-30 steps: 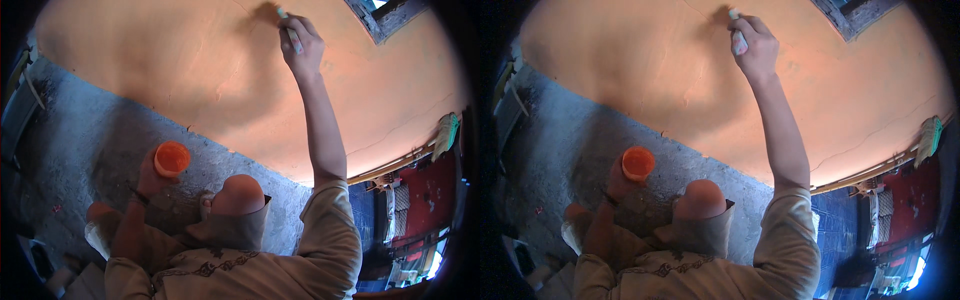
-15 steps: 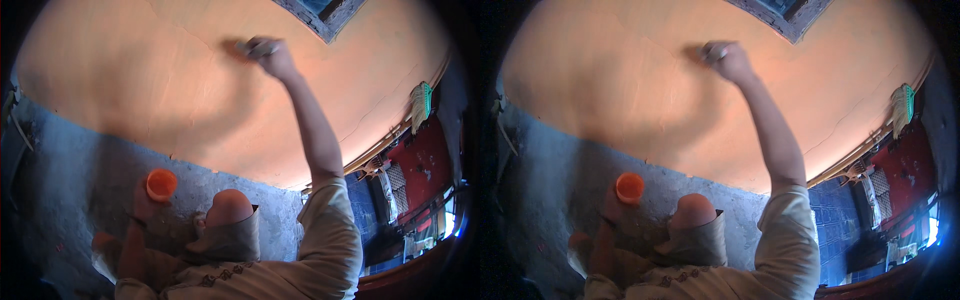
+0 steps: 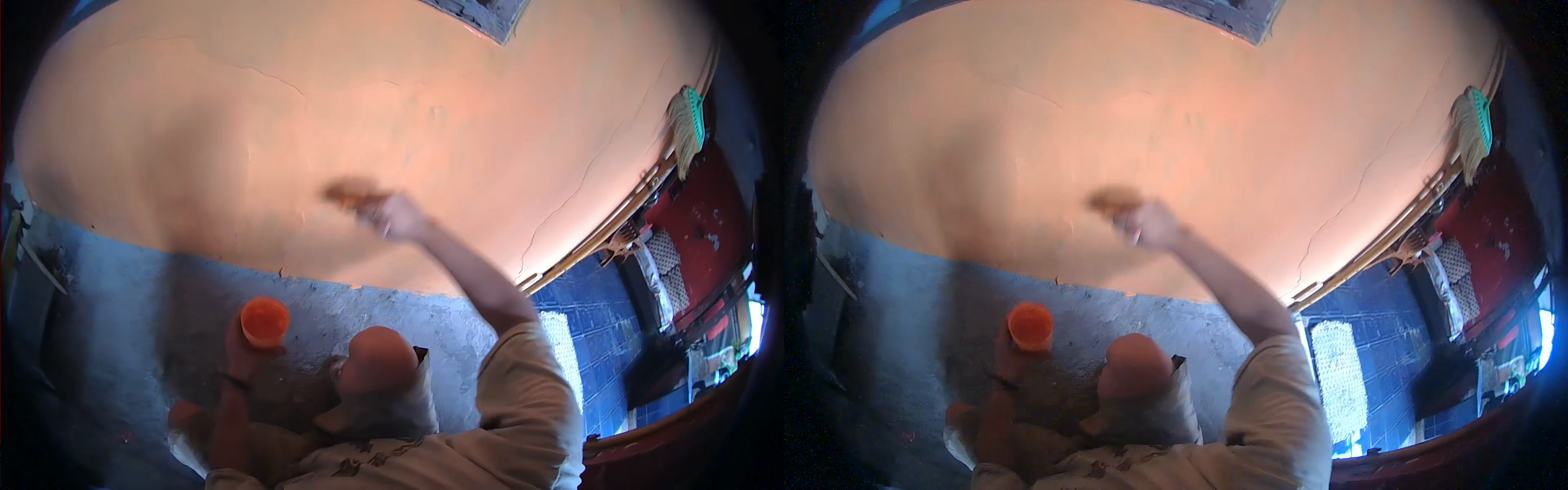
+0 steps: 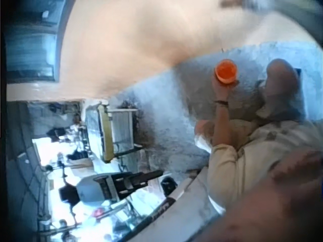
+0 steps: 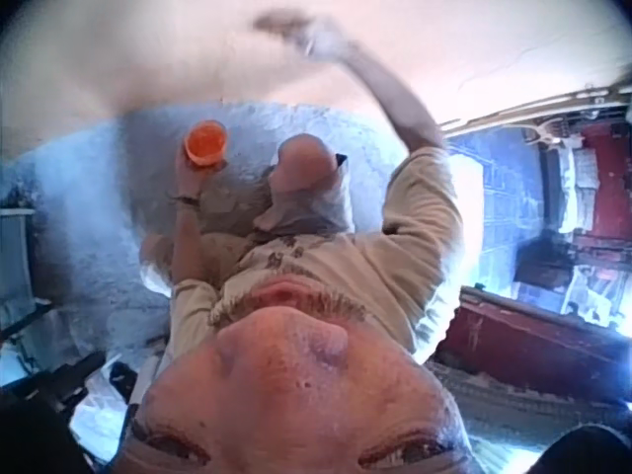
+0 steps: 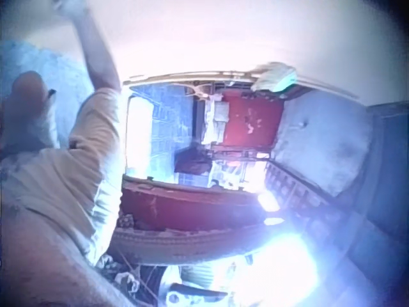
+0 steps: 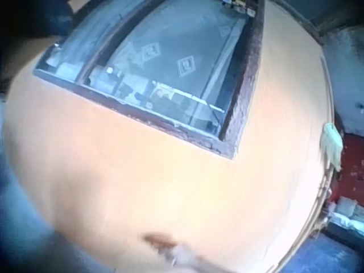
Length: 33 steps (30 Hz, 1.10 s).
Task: The person paints an orange wall with a brush and a cup of paint, moves a large cardboard box, and continues painting the wall near a window.
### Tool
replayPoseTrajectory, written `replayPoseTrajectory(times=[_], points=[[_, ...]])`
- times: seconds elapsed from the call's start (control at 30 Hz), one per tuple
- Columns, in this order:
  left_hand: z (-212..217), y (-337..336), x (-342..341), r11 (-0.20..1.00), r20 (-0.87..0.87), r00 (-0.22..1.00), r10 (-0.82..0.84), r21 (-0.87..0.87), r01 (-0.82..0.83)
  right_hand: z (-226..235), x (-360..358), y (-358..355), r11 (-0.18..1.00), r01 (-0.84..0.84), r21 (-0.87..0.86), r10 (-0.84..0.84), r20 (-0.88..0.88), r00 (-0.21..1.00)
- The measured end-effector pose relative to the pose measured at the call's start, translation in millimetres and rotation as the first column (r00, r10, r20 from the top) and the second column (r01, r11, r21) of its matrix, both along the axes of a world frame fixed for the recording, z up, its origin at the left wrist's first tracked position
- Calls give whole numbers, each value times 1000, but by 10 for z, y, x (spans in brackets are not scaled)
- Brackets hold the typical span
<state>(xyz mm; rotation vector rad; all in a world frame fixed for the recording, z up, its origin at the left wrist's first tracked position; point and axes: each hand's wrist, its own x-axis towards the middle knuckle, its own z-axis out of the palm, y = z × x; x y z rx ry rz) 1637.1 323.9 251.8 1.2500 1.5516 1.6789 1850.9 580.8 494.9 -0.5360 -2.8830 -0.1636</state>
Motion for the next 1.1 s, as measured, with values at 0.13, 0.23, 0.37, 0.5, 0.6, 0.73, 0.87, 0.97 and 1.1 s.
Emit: replayPoseTrajectory(times=[0.13,0.23,0.37,0.5,0.6,0.73,0.87,0.97,1.1], points=[[-226,80,58,999,114,993,5,-49,0,1559,359,334,897,32,441,121,-314,942],[-307,76,91,998,209,978,10,-64,3,1817,472,413,859,40,510,247,-482,841],[-226,98,126,996,276,961,-12,-78,35,725,320,315,686,312,657,129,-532,837],[-102,48,125,1000,252,968,6,-10,-3,-836,219,-52,957,18,288,77,-314,946],[-61,21,88,993,155,981,116,-30,-112,-1558,103,-227,978,-50,-205,-13,-296,955],[-48,1,38,979,70,979,191,55,-195,-1578,-161,-289,687,-7,-726,-378,-366,850],[2,-59,14,990,134,982,133,22,-138,-911,-488,-495,532,-278,-800,-309,-489,816],[57,-78,-5,983,-80,980,183,-11,-185,-427,-747,-784,447,-379,-810,-268,-525,808],[96,-89,-30,991,92,992,83,98,-92,-239,-945,-1171,473,-532,-702,-188,-671,717]])
